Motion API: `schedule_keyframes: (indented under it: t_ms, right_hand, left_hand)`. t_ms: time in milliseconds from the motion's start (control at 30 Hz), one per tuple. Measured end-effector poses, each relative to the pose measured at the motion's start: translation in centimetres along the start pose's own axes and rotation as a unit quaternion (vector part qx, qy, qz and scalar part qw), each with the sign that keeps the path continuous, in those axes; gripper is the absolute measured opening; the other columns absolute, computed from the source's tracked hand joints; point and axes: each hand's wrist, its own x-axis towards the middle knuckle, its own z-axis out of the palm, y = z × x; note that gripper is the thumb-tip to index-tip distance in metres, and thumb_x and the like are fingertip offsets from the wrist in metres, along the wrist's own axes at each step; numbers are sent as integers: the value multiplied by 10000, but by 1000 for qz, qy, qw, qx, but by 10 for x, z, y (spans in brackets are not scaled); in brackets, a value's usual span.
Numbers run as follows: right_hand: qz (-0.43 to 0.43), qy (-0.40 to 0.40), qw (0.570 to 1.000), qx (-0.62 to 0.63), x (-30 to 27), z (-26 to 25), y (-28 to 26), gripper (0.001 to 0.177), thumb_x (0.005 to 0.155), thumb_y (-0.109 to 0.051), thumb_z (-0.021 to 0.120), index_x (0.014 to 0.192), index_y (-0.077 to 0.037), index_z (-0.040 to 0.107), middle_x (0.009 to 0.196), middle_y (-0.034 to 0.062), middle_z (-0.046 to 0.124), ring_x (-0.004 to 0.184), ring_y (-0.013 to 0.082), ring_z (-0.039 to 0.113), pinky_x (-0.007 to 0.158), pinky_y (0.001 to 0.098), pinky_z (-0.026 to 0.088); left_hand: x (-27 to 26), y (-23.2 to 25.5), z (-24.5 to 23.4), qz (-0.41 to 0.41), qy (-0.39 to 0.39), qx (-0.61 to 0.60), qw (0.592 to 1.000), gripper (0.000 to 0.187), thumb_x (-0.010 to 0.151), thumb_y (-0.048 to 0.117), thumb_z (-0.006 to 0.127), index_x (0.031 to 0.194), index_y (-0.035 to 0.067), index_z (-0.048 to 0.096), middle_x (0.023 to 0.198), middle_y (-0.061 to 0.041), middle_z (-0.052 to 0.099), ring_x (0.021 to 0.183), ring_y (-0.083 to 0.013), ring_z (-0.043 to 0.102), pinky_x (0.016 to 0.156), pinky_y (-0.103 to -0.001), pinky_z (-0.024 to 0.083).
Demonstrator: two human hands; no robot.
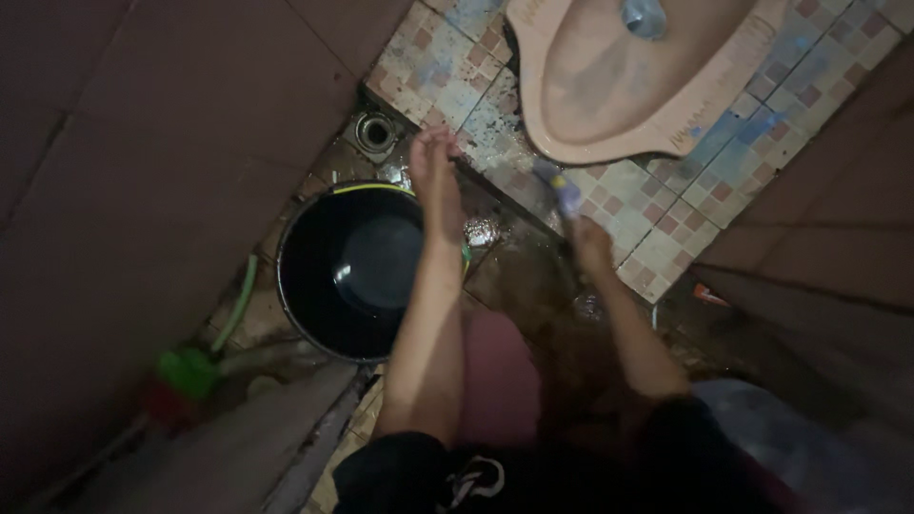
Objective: The person applies cleaning powder to a floor urinal, then uses a brush and water from a jug to scrub the urinal and surrounding tiled floor. The person repeatedly rinses the brush and continues scrubbing the area.
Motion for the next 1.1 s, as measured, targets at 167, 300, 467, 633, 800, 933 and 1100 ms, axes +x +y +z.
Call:
schedule_keyframes:
  t_ms: [167, 300, 467, 633, 800, 933, 1100]
  right_hand:
    - [51, -161, 986, -2, -2, -54, 34, 189, 928, -227, 566, 953, -78, 680, 854, 160, 702, 783, 330, 692, 748, 462, 542]
    - [69, -78, 979, 173, 18, 8, 0, 311, 1080, -249, 474, 933, -52, 665, 817, 154, 658, 743, 309, 634, 689, 416, 496]
    - [-51, -7, 998, -37, 131, 102, -91, 278, 877, -219, 573, 1072, -60, 692, 875, 254, 698, 824, 439, 670, 748, 547, 523]
    - [79, 105, 963, 237, 178, 121, -123, 262, 1072, -240, 537, 1081, -20, 679, 906, 258, 679, 818, 428, 654, 757, 543, 511]
    - [196, -71, 974, 90, 47, 99, -93, 445, 1091, -338, 341, 1305, -73, 628, 1105, 247, 692, 1040, 412, 666, 910, 497, 497]
    - [250, -63, 943, 208, -38, 70, -86, 660, 1013, -602, 351, 1231, -65, 666, 1081, 255, 719, 1029, 391, 686, 889, 478, 514]
    - [152, -8, 951, 271, 81, 101, -123, 528, 1049, -473, 411, 1187, -24, 652, 1052, 235, 706, 952, 356, 659, 847, 475, 503]
  left_hand:
    - [3, -6, 2, 17, -8, 0, 1000, 171, 1016, 165, 580, 1131, 45, 617, 1038, -47, 652, 923, -129, 586, 868, -289, 486]
    - [-3, -13, 11, -5, -26, -1, 1000, 202, 998, 165, 586, 1149, 37, 622, 1034, -53, 645, 906, -129, 564, 849, -282, 466]
    - [-11, -12, 23, -26, -10, 58, 998, 204, 1000, 194, 573, 1119, 40, 633, 1030, -50, 663, 889, -126, 580, 829, -277, 487]
    - [-12, -2, 18, -14, -34, 6, 999, 191, 1025, 178, 563, 1143, 43, 629, 1021, -56, 640, 918, -127, 578, 859, -274, 483]
    - [-5, -3, 13, -7, -3, 8, 1000, 201, 1020, 170, 571, 1136, 13, 618, 998, -64, 644, 886, -136, 576, 835, -278, 489]
    - [-1, -16, 14, 8, -1, 4, 1000, 196, 997, 159, 581, 1120, 11, 614, 1008, -59, 658, 887, -138, 602, 828, -285, 509]
    - [-9, -20, 19, -24, 2, -19, 1000, 196, 996, 166, 597, 1128, 26, 636, 996, -54, 653, 863, -136, 579, 797, -277, 481]
